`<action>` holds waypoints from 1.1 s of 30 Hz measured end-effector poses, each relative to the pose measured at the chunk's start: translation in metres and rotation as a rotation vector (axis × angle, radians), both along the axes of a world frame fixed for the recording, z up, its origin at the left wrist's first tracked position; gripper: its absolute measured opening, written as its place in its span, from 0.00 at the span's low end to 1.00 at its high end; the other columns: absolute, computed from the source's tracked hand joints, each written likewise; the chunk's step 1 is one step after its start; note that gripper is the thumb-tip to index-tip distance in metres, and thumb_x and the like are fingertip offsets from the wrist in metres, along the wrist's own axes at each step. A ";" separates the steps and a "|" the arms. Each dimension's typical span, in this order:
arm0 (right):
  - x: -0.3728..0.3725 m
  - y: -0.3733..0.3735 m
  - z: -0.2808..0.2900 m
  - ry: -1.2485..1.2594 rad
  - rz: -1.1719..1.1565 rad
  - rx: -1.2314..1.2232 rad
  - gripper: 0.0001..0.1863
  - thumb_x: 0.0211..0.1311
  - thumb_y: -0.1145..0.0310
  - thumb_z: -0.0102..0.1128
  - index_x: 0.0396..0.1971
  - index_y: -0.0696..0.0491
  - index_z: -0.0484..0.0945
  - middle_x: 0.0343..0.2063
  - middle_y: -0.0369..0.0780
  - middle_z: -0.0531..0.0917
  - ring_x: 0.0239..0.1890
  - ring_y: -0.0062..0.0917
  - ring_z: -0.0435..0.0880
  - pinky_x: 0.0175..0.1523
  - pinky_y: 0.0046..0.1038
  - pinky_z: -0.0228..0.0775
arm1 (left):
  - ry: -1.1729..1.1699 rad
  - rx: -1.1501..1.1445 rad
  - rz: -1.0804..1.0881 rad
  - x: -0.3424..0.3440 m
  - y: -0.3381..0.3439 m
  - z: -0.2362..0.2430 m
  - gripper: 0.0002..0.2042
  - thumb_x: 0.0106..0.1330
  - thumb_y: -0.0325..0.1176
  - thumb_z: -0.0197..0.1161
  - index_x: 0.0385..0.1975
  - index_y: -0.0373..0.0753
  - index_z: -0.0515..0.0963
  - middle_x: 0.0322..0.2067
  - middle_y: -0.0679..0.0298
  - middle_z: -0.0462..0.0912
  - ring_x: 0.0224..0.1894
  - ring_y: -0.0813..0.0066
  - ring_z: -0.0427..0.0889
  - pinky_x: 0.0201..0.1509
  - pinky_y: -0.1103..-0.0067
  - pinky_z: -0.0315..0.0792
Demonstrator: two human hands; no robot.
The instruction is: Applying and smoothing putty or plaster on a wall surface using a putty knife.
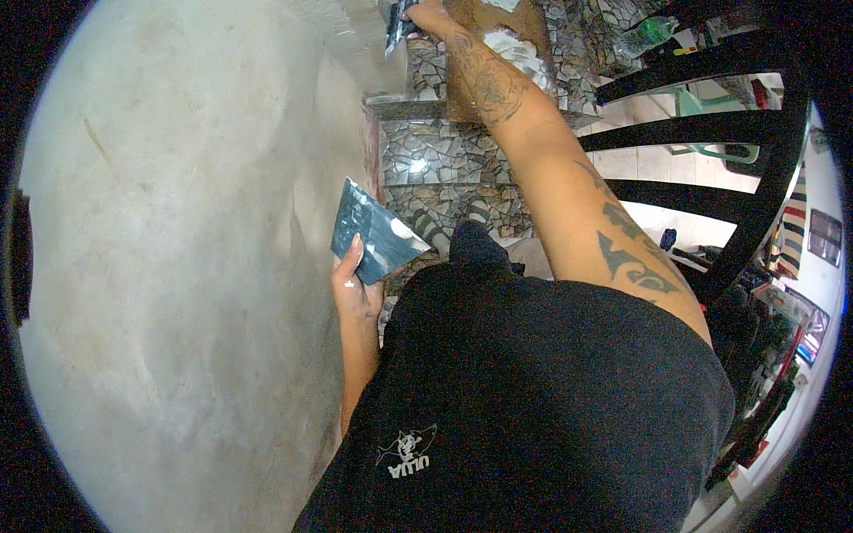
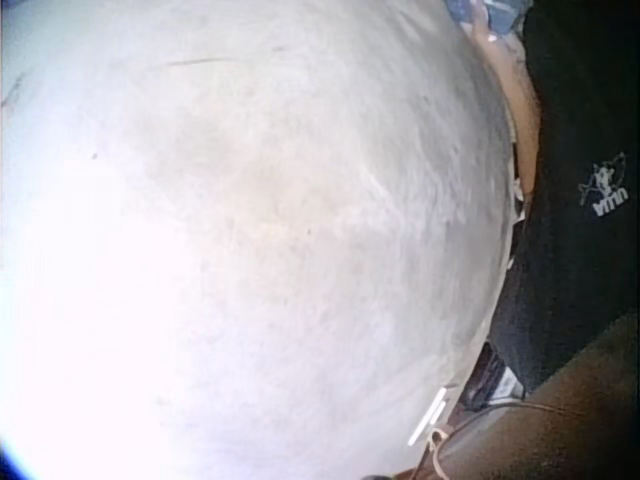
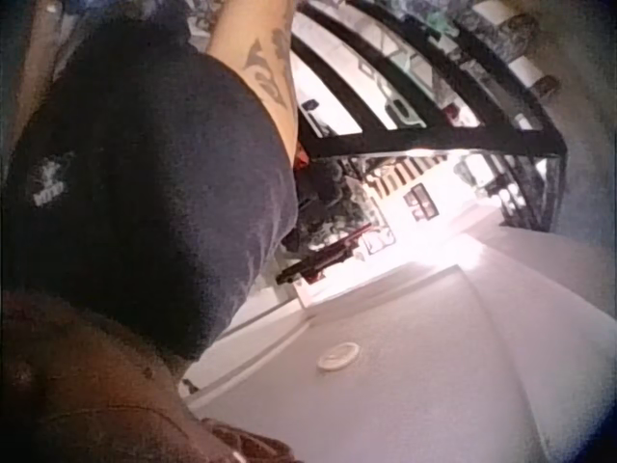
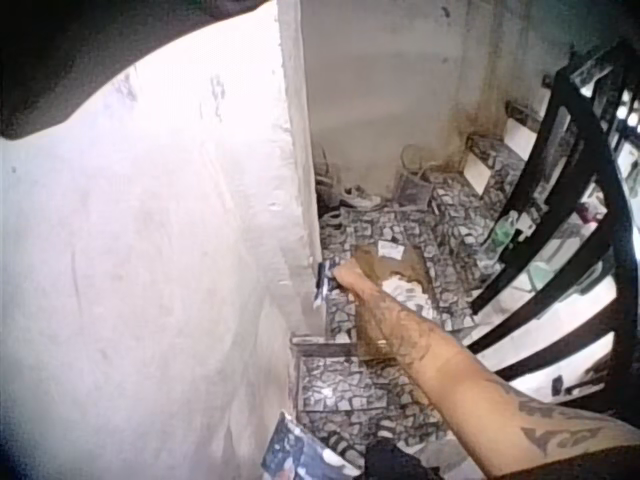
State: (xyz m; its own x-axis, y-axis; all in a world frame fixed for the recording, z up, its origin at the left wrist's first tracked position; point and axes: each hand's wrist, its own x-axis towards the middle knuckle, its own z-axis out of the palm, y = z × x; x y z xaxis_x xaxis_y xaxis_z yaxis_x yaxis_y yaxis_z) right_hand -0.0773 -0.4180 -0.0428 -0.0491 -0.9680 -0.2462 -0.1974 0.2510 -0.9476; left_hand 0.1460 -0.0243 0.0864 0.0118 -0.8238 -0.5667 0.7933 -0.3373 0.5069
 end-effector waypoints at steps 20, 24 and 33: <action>0.020 0.025 0.108 -0.126 0.064 -0.176 0.06 0.43 0.73 0.52 0.17 0.60 0.74 0.12 0.39 0.74 0.10 0.23 0.72 0.13 0.22 0.64 | 0.018 0.073 -0.066 0.003 0.001 -0.008 0.14 0.55 0.31 0.55 0.39 0.32 0.67 0.36 0.59 0.74 0.35 0.67 0.76 0.39 0.70 0.71; 0.041 0.052 0.156 -0.081 0.010 -0.037 0.05 0.42 0.73 0.52 0.18 0.59 0.74 0.12 0.39 0.73 0.10 0.22 0.71 0.13 0.21 0.63 | -0.014 0.018 -0.057 0.004 0.003 -0.011 0.15 0.55 0.32 0.54 0.41 0.34 0.66 0.36 0.59 0.74 0.33 0.66 0.76 0.33 0.66 0.72; 0.033 0.026 0.161 -0.132 0.085 -0.206 0.03 0.43 0.72 0.56 0.18 0.56 0.75 0.13 0.37 0.74 0.12 0.22 0.72 0.14 0.22 0.67 | -0.008 -0.024 -0.165 0.004 -0.002 0.000 0.17 0.57 0.35 0.51 0.44 0.36 0.64 0.36 0.58 0.74 0.35 0.67 0.77 0.28 0.70 0.76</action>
State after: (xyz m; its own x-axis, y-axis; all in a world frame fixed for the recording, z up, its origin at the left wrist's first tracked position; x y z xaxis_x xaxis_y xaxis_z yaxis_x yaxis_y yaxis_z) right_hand -0.0444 -0.3918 0.1181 0.0536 -0.9977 -0.0421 -0.0807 0.0377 -0.9960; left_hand 0.1498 -0.0260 0.0862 -0.1200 -0.8284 -0.5471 0.7239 -0.4502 0.5228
